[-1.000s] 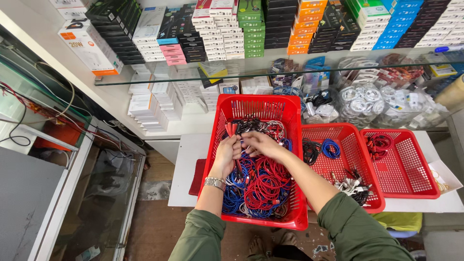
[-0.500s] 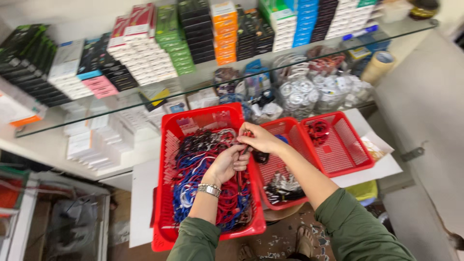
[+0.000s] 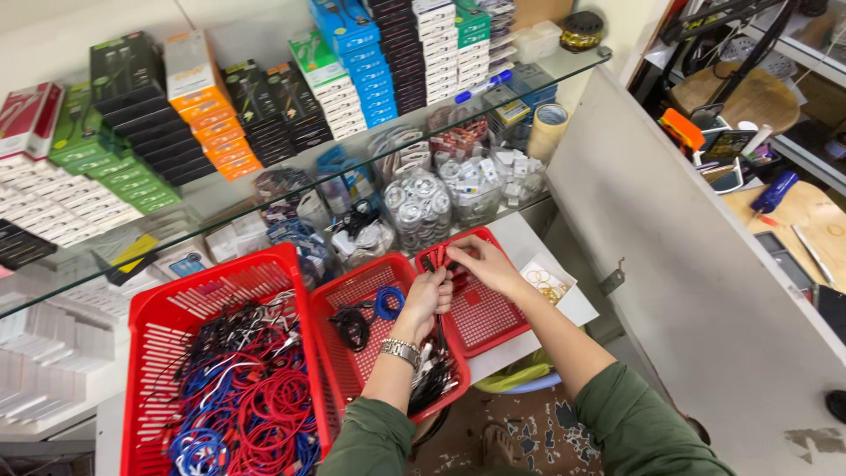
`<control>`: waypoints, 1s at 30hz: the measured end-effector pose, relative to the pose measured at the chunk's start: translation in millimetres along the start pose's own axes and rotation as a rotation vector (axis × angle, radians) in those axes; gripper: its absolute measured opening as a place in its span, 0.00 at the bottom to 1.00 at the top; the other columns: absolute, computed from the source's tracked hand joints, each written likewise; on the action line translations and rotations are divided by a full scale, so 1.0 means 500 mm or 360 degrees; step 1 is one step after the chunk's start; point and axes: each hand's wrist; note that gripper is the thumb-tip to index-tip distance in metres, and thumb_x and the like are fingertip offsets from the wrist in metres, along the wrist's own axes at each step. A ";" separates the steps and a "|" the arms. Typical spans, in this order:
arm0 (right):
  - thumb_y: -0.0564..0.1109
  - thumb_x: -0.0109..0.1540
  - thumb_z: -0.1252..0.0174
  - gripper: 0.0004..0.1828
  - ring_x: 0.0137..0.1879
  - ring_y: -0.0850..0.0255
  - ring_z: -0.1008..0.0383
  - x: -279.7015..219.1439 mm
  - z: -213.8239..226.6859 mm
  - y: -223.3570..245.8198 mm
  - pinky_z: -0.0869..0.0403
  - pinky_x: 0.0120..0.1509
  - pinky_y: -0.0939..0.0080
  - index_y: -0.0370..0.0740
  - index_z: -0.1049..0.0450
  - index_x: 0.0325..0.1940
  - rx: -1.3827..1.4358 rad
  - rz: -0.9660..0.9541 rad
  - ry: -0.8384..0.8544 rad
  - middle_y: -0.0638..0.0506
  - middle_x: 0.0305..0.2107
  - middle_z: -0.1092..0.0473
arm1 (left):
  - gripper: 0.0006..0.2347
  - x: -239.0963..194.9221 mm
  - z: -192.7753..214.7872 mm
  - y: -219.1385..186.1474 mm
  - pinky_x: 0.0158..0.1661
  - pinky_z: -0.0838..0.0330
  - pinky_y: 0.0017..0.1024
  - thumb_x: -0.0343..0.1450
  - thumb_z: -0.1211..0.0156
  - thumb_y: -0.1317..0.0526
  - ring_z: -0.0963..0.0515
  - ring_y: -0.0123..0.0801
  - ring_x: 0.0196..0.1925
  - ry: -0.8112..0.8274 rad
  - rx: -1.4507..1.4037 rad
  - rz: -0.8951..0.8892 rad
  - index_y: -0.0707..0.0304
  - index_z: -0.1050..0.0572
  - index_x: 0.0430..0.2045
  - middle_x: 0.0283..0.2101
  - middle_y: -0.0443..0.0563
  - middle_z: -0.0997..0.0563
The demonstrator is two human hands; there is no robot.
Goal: The person sorts tangled charging cables from a large red basket into smaller red baskets by color and connector type. They repeatedly pick up cables, separate them, and place them into designated baskets on the counter.
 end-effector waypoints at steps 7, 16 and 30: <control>0.46 0.62 0.39 0.10 0.39 0.49 0.19 -0.013 0.242 -0.224 0.23 0.48 0.54 0.40 0.19 0.42 -0.1013 -0.0139 -0.0487 0.41 0.32 0.21 | 0.11 0.113 -0.091 0.079 0.17 0.54 0.22 0.80 0.58 0.56 0.48 0.19 0.16 -0.0147 -0.0128 -0.0012 0.62 0.33 0.34 0.19 0.37 0.42; 0.48 0.62 0.39 0.09 0.49 0.46 0.22 0.028 0.247 -0.353 0.25 0.53 0.45 0.44 0.23 0.44 -0.1566 -0.0309 -0.0091 0.44 0.39 0.22 | 0.09 0.124 -0.112 0.085 0.19 0.50 0.22 0.78 0.56 0.58 0.44 0.21 0.17 -0.0207 -0.0272 0.0086 0.61 0.33 0.30 0.20 0.41 0.38; 0.49 0.57 0.30 0.13 0.36 0.67 0.23 0.081 0.302 -0.197 0.24 0.43 0.64 0.39 0.20 0.37 -0.0648 -0.0054 0.0113 0.49 0.30 0.21 | 0.02 0.123 -0.165 0.061 0.21 0.49 0.20 0.74 0.43 0.64 0.44 0.15 0.19 -0.0228 -0.0062 -0.0096 0.60 0.28 0.34 0.20 0.34 0.40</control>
Point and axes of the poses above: each hand's wrist, its own x-axis towards the middle knuckle, its own z-axis out of the back of the hand, y = z × x
